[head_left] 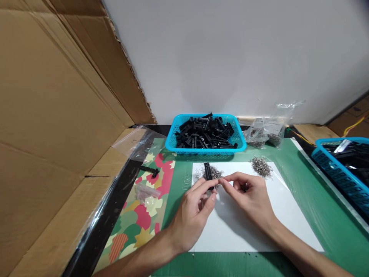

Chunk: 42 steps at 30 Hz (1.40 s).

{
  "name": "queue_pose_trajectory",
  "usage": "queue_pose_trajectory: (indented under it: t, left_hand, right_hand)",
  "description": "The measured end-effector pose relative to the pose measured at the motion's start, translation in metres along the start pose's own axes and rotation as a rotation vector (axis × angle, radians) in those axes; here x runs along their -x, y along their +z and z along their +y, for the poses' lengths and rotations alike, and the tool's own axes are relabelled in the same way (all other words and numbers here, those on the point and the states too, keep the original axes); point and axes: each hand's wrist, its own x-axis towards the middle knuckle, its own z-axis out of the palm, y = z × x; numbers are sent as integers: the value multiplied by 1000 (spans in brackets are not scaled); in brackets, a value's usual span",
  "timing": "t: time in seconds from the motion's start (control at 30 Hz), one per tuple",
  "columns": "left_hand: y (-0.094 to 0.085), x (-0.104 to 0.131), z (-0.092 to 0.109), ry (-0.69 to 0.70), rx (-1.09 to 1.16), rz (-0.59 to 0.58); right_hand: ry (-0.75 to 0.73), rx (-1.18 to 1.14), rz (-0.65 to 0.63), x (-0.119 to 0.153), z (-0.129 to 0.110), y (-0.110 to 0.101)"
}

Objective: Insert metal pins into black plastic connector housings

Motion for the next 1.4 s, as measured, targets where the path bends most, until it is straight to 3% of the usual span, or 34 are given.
queue_pose_trajectory:
  t: [0.27,0.4,0.6,0.97,1.1,1.4]
  left_hand:
    - [1,-1,3,-18,103,-16]
    - [0,-3,1,-14,153,-15]
    - [-3,-12,4,-95,386,4]
    - [-3,-11,8,-189,575,5]
    - [-5,-11,9,-123,472,14]
    - [-12,-8,13,114,-118,75]
  right_hand:
    - [47,-63,-39,1,1,1]
    - [150,-251,-13,1,1,1]
    - [242,-500,-126,8,2,12]
    - [220,-494,-227,9,1,10]
    - [201,-459,-261,7,0,5]
    - [-10,-60,-295,4,-4,-12]
